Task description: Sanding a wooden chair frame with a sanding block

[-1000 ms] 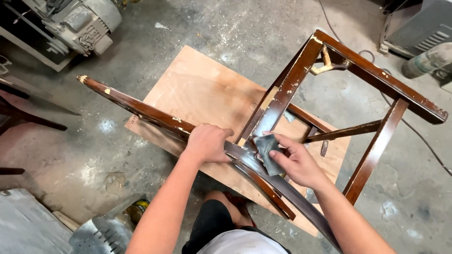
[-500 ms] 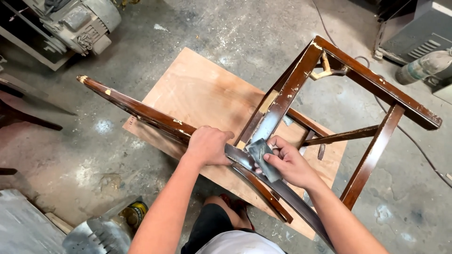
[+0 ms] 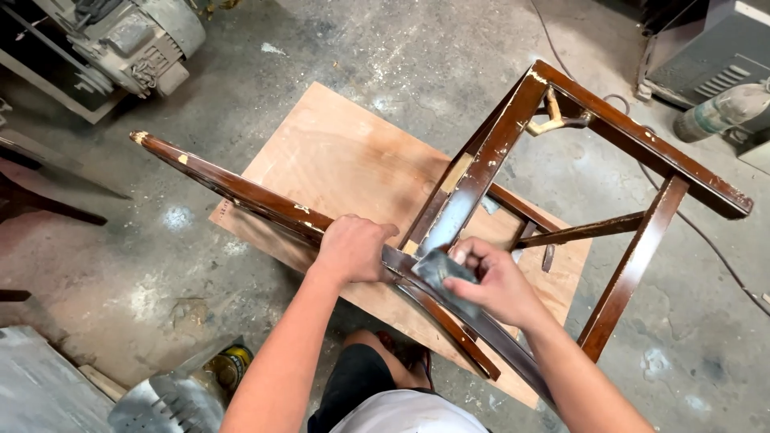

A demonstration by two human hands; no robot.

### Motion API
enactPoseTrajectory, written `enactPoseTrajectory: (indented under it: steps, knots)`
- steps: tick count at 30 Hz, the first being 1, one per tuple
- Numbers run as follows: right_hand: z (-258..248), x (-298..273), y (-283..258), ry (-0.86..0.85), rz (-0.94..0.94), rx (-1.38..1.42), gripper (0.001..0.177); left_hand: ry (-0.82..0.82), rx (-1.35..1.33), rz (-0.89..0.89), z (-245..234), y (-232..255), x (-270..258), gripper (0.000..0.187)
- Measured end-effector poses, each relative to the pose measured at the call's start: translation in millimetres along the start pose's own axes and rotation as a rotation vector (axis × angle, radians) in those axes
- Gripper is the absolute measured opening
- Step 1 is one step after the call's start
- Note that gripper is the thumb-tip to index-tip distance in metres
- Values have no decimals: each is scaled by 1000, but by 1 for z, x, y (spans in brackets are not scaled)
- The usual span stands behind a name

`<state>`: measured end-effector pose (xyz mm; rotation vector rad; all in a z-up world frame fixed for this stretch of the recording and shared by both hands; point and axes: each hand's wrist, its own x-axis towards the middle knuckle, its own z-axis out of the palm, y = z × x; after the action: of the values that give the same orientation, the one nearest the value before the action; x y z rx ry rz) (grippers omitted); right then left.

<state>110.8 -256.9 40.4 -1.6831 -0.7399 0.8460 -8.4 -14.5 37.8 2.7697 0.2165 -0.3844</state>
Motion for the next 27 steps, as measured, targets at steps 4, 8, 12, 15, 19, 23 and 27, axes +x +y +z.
enactPoseTrajectory:
  steps: [4, 8, 12, 15, 19, 23, 27]
  knots:
    - [-6, -5, -13, 5, -26, 30, 14, 36, -11, -7, 10, -3, 1, 74]
    - [-5, -2, -2, -26, 38, 48, 11, 58, -8, -11, 7, -3, 2, 72]
    - [-2, -2, 31, 73, 137, 392, 9, 77, -3, -10, 1, 3, -4, 72]
    - [8, -10, 15, 84, 129, 471, 7, 88, 15, -2, 10, -3, 0, 75]
    - [9, -17, 10, 66, 101, 448, 13, 75, 29, -8, 7, -1, -1, 73]
    - [9, -18, 15, 52, 65, 412, 17, 62, 9, -18, 7, -3, 0, 76]
    - [10, -17, 8, 59, 57, 364, 16, 52, 30, -21, 20, -9, 8, 75]
